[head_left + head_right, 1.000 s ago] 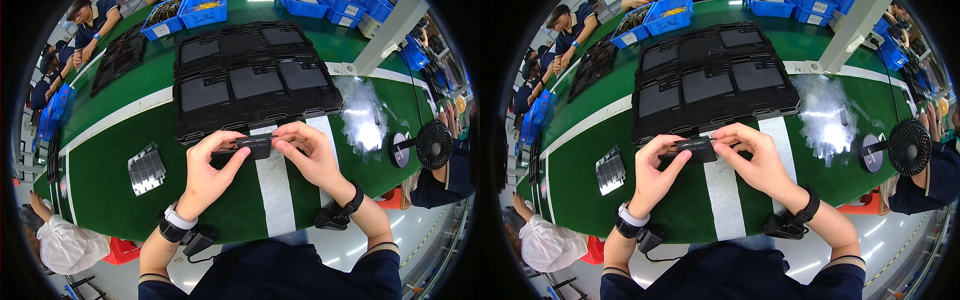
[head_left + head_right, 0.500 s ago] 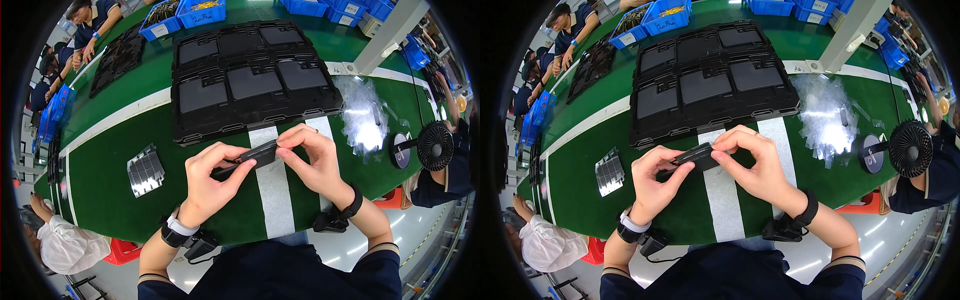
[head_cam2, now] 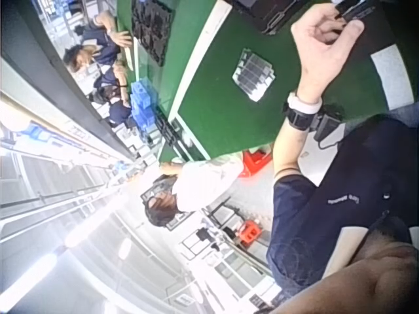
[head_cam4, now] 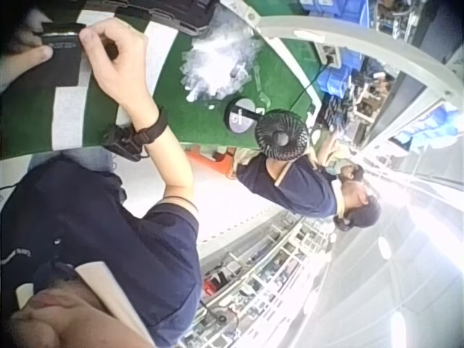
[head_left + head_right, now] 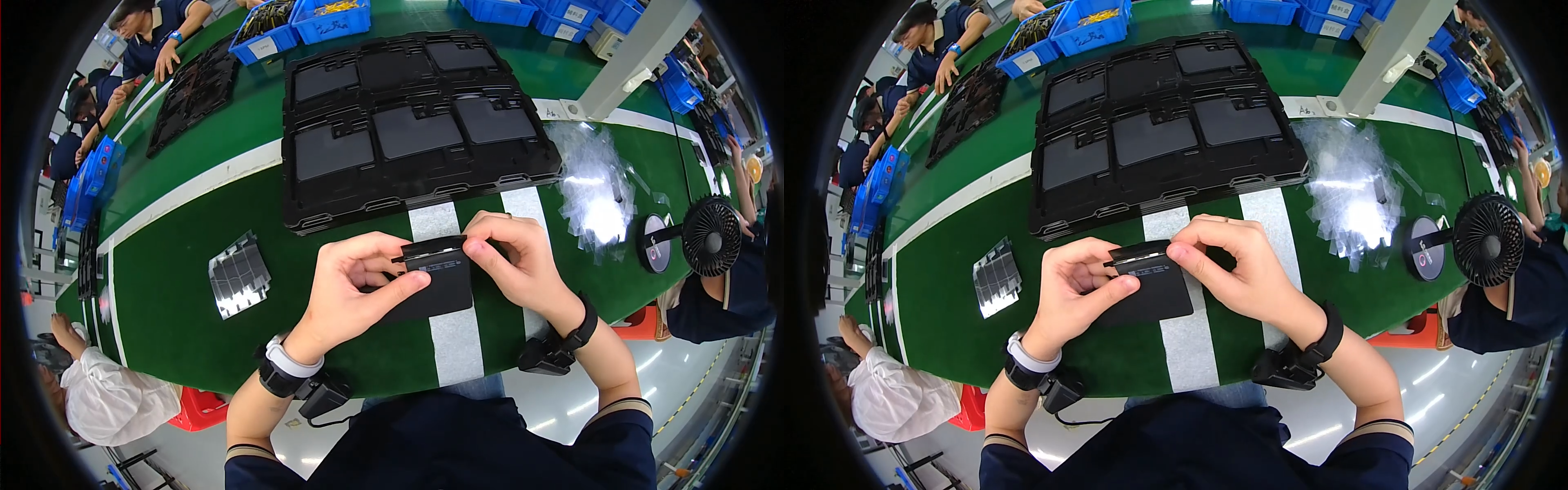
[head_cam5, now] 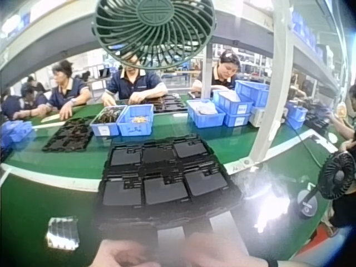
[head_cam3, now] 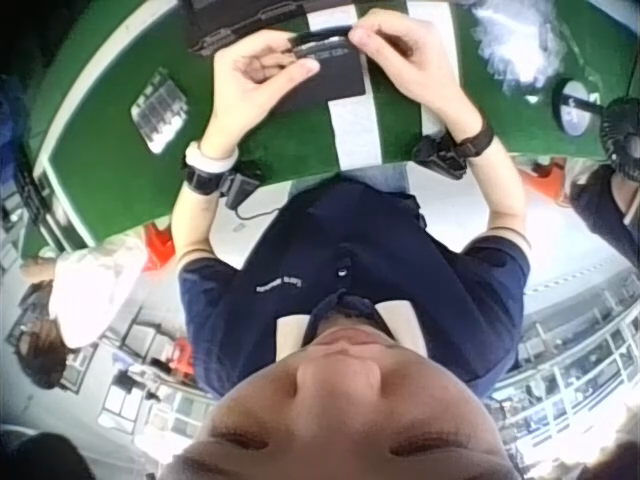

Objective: Applying protective films or components to electronic device parts on a production line.

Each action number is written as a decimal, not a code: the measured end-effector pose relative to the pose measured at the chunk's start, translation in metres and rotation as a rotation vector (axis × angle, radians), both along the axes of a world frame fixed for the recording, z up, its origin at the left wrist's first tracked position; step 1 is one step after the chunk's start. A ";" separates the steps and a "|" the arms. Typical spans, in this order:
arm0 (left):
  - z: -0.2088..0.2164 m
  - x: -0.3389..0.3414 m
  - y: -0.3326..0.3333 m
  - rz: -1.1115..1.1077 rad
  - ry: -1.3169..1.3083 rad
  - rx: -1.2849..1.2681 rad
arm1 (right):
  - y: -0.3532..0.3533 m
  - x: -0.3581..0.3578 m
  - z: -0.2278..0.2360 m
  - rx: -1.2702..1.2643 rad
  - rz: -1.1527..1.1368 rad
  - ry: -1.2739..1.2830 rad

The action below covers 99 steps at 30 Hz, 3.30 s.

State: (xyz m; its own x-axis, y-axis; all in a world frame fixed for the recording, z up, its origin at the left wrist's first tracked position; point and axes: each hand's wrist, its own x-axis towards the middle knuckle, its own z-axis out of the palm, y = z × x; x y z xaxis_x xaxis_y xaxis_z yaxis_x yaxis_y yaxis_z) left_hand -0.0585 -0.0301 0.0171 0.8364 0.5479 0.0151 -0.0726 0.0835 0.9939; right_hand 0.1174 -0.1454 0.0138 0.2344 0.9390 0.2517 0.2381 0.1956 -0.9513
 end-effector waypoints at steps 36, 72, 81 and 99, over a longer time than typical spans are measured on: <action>0.000 0.003 0.007 0.023 -0.103 0.111 | 0.002 -0.005 -0.005 -0.051 -0.049 -0.163; 0.000 0.006 0.008 0.273 0.040 0.540 | 0.000 0.000 -0.004 -0.021 -0.153 0.166; -0.003 0.007 0.011 0.370 0.070 0.493 | -0.005 0.002 0.004 -0.217 0.102 -0.193; -0.003 0.005 0.008 0.079 0.042 0.245 | -0.002 0.000 0.002 0.293 -0.023 -0.464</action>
